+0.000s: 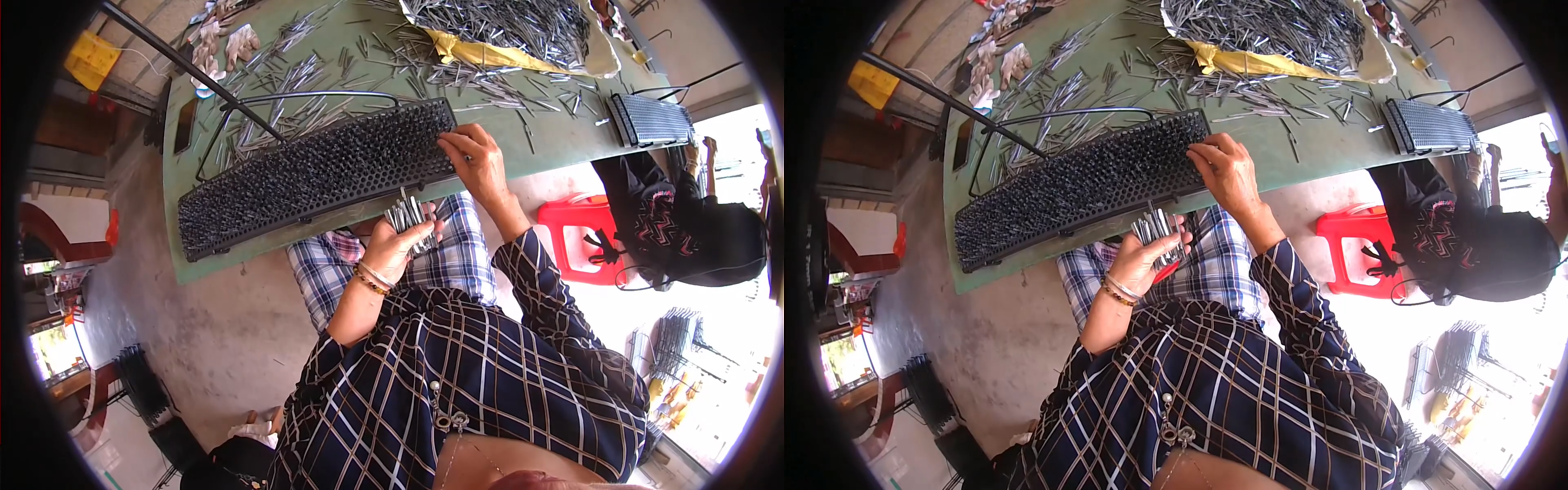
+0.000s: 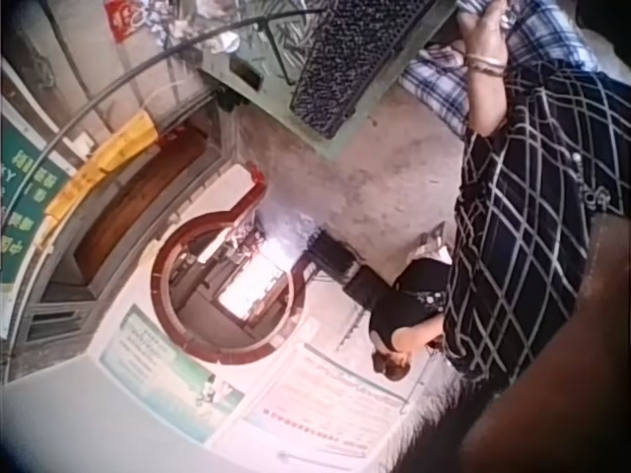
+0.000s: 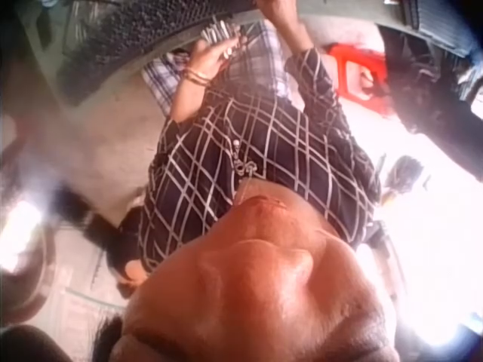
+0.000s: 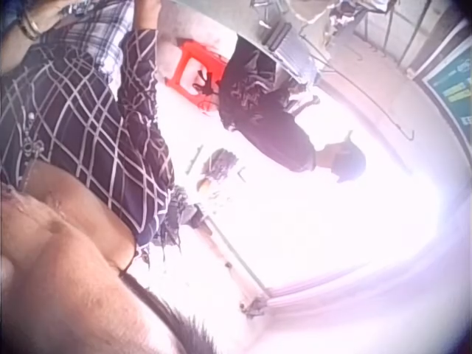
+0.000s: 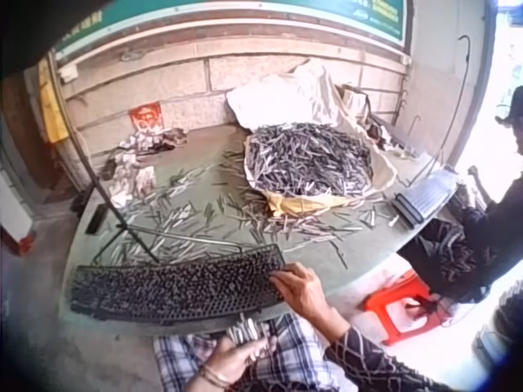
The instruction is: Picking up metal pins and inserting them into a black grid-like base to assemble a component.
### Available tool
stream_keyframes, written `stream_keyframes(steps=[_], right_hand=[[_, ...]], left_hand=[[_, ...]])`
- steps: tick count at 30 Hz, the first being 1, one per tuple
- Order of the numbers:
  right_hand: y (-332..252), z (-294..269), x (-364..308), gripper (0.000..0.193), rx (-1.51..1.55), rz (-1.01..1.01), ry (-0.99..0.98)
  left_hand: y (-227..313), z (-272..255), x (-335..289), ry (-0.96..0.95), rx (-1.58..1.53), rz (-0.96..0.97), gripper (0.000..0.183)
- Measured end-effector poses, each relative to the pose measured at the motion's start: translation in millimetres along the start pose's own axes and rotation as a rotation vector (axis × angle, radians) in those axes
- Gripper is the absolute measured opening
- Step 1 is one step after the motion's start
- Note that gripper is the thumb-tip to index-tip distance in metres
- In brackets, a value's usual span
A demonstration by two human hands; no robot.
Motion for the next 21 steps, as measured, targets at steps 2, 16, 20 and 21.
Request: stream_keyframes(steps=[2, 16, 20, 21], right_hand=[[1, 1, 1, 0.011, 0.04, 0.009, -0.011], [-28, -12, -20, 0.025, 0.655, 0.345, -0.572], [-32, -6, -30, 0.023, 0.886, 0.555, -0.702], [-31, -5, -32, 0.021, 0.945, 0.65, -0.748]], left_hand=[[1, 2, -1, 0.002, 0.01, 0.004, 0.022], [0, 4, -2, -0.053, 0.069, 0.034, 0.022], [-2, 5, -2, -0.13, 0.133, -0.028, 0.033], [-2, 7, -3, -0.141, 0.128, -0.039, 0.033]])
Point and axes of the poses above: each hand's wrist, its own x-axis towards the middle knuckle, its own z-axis out of the palm, y = z × x, the point moved 2 cm from there along x, towards the middle knuckle, and after that the axes turned 5 degrees about -x, right-handed, at the moved point
